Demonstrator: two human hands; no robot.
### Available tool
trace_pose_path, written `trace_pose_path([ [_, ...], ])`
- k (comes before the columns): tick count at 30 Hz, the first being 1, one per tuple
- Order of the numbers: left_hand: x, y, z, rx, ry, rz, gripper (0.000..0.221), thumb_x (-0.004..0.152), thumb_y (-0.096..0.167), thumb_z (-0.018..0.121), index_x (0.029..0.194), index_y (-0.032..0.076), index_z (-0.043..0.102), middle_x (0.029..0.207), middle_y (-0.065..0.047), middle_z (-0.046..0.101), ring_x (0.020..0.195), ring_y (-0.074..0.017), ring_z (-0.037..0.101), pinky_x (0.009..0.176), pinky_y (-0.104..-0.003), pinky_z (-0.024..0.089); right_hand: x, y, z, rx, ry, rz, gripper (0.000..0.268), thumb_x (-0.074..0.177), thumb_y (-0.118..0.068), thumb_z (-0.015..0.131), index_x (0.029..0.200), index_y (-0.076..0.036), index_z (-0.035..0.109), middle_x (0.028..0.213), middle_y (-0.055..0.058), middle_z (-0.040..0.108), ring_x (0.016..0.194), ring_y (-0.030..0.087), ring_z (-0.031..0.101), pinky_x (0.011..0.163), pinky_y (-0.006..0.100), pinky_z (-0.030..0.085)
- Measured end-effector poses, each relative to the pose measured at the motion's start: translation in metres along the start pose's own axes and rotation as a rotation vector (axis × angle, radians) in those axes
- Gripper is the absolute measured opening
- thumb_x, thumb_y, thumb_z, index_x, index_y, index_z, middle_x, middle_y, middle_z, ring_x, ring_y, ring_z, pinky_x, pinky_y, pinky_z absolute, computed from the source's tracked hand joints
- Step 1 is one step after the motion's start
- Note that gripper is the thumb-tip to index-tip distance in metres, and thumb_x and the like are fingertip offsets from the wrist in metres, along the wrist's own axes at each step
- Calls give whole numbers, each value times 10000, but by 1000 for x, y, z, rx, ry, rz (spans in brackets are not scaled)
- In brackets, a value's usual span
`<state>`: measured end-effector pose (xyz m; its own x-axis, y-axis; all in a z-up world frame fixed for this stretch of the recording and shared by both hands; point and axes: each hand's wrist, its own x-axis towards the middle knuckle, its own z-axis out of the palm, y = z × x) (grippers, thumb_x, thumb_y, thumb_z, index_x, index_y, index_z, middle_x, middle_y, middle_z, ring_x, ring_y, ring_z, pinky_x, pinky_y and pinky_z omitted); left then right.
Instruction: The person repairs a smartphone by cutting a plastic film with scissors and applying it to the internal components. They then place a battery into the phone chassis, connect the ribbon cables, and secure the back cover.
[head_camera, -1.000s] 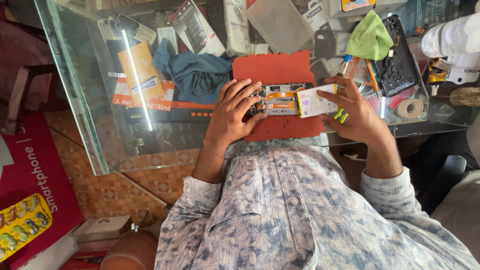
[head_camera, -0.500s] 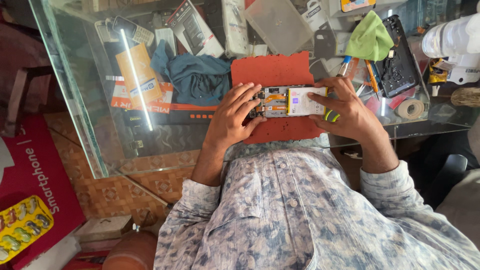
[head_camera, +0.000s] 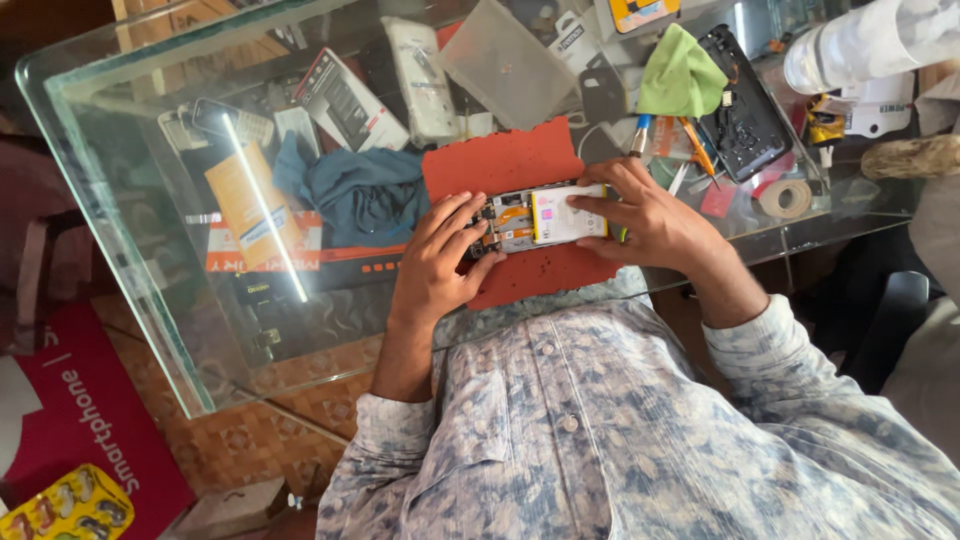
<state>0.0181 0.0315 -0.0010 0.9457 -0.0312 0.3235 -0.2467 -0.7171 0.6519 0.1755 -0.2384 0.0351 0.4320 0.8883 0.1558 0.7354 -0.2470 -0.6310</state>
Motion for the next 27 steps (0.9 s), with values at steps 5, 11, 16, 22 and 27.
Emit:
trace_pose_path([
  [5,2,1,-1,14,-20,-11,366,834,199,882,1078,-20,718,1412,-120,644,1376,-302,556,1158,-458,473,1,0,4,-11,19,-52,531,778,-181,864,1259,-20,706,1316,196,573,1205,384,556,975,457,527],
  [11,6,1,-3,2,-27,-16,368,824,190,888,1062,-33,716,1398,-140,647,1366,-314,561,1149,-468,471,7,3,4,-26,-8,-118,510,809,-209,856,1247,-2,696,1319,193,553,1182,389,557,972,473,520],
  [16,1,4,-2,3,-33,-32,368,824,188,888,1070,-30,723,1398,-133,652,1372,-308,560,1152,-466,479,6,3,5,-60,-20,-136,530,820,-230,847,1272,-2,691,1325,179,553,1184,383,563,978,473,518],
  [22,3,0,1,8,-33,-27,367,829,204,888,1072,-15,721,1405,-129,648,1375,-305,554,1150,-465,480,10,2,5,-83,-23,-163,519,827,-238,846,1264,-1,693,1323,175,544,1174,379,566,982,475,518],
  [27,0,-1,0,10,-40,-33,367,833,197,881,1085,-15,720,1409,-129,643,1380,-306,551,1149,-463,482,13,5,8,-73,-20,-172,518,813,-242,834,1252,0,700,1328,181,540,1177,384,561,982,468,520],
])
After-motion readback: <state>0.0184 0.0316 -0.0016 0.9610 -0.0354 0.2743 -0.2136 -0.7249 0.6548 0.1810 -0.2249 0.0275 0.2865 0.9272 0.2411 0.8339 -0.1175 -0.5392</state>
